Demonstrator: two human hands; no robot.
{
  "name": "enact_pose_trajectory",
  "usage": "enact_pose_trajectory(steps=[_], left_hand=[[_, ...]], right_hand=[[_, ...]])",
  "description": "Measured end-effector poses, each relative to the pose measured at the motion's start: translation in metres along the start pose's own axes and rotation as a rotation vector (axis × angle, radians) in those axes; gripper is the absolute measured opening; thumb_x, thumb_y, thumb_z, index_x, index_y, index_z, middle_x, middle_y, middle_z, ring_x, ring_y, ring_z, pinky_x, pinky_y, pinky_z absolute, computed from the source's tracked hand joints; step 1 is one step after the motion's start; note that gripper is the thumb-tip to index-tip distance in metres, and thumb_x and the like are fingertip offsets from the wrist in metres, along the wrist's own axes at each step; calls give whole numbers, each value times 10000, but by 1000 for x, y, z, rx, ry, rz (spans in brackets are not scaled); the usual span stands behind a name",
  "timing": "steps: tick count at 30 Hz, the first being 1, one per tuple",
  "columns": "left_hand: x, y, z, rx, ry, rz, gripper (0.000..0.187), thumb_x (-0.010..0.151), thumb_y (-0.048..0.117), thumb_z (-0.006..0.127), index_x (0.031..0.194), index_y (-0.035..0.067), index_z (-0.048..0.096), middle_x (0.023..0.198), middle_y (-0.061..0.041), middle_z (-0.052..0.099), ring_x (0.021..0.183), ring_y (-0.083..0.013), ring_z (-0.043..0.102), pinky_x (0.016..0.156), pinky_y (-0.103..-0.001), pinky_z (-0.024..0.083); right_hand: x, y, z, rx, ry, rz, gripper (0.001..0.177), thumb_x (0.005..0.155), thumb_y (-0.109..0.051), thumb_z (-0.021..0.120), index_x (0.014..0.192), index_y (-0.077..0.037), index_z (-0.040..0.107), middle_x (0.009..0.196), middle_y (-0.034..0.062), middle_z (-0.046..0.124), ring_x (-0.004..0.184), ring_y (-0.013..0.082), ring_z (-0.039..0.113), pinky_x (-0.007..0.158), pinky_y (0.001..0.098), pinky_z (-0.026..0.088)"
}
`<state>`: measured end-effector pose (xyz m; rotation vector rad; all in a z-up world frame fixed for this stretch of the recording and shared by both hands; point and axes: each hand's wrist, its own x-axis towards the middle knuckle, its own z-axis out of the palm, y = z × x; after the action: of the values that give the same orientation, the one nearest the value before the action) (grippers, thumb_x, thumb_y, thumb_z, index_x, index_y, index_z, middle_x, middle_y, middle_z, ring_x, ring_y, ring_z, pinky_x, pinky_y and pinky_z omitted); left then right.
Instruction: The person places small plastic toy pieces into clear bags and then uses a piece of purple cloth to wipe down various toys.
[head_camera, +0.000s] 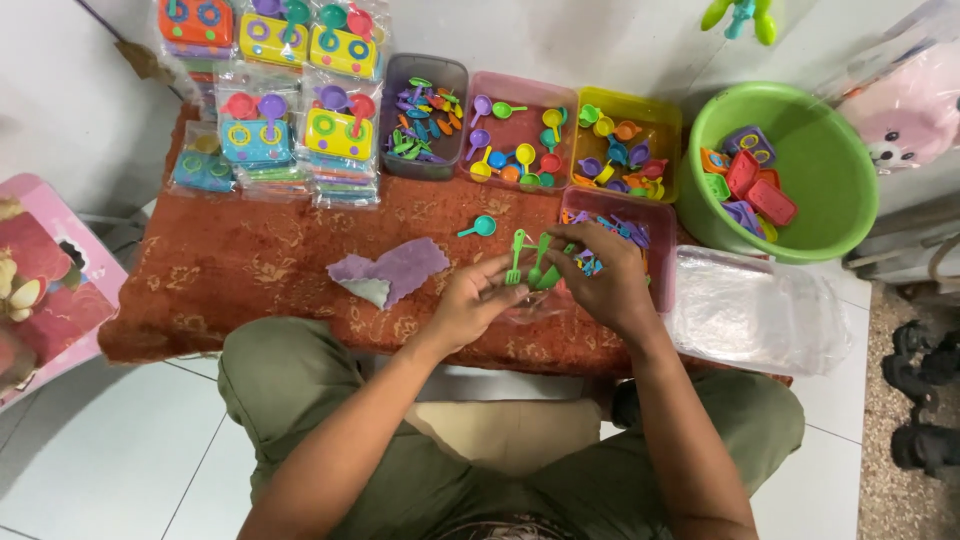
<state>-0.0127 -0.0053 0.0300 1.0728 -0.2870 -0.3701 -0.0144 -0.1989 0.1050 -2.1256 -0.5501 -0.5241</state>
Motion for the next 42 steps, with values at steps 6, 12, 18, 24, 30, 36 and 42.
enact_pose_trajectory(steps=[6, 12, 18, 24, 30, 36, 42], left_hand=[[-18, 12, 11, -28, -23, 11, 525, 908, 2, 699, 1415, -4, 561, 1215, -191, 714, 1094, -183, 665, 933, -345, 584], [-38, 23, 20, -20, -9, 6, 483, 948, 39, 676, 1415, -6, 562, 1194, -202, 720, 1069, -205, 676, 901, -405, 590], [-82, 64, 54, -234, 39, -245, 472, 990, 105, 601, 1447, 18, 524, 1106, -225, 732, 891, -351, 754, 653, -461, 653], [-95, 47, 58, -73, -19, 18, 533, 852, -10, 765, 1357, -43, 597, 1189, -208, 719, 1058, -223, 685, 886, -376, 608], [-106, 19, 63, -192, -90, -70, 464, 845, -108, 725, 1288, -95, 588, 1149, -247, 716, 969, -324, 730, 699, -457, 665], [-124, 53, 79, -76, -118, 51, 585, 792, -113, 771, 1345, -62, 587, 1208, -212, 702, 1082, -234, 672, 888, -383, 607], [-125, 42, 76, -97, -58, 70, 524, 844, -49, 754, 1345, -44, 598, 1187, -219, 714, 1089, -249, 685, 907, -355, 604]], right_hand=[[-10, -29, -2, 71, -19, 29, 299, 828, 81, 795, 1111, -10, 758, 854, 143, 754, 745, 333, 713, 712, 428, 566], [-24, -49, -7, 10, 38, 51, 263, 844, -7, 825, 1098, -50, 773, 853, 100, 762, 796, 303, 732, 750, 409, 573], [-40, -63, -15, 30, 87, -10, 263, 857, -28, 833, 1111, -65, 778, 849, 94, 757, 780, 281, 724, 769, 380, 581], [-44, -100, -29, -4, 36, -83, 269, 838, 3, 818, 1097, -46, 766, 851, 124, 748, 789, 351, 730, 745, 445, 578], [-48, -112, -41, -5, 54, -143, 261, 851, 15, 816, 1095, -65, 772, 880, 109, 742, 812, 328, 733, 775, 410, 583], [-51, -126, -53, -41, 80, -157, 241, 860, 14, 828, 1081, -64, 775, 864, 91, 728, 806, 311, 721, 789, 394, 582], [-61, -118, -55, -42, 40, -139, 258, 856, 23, 809, 1097, -58, 765, 866, 106, 731, 806, 333, 720, 780, 423, 576]])
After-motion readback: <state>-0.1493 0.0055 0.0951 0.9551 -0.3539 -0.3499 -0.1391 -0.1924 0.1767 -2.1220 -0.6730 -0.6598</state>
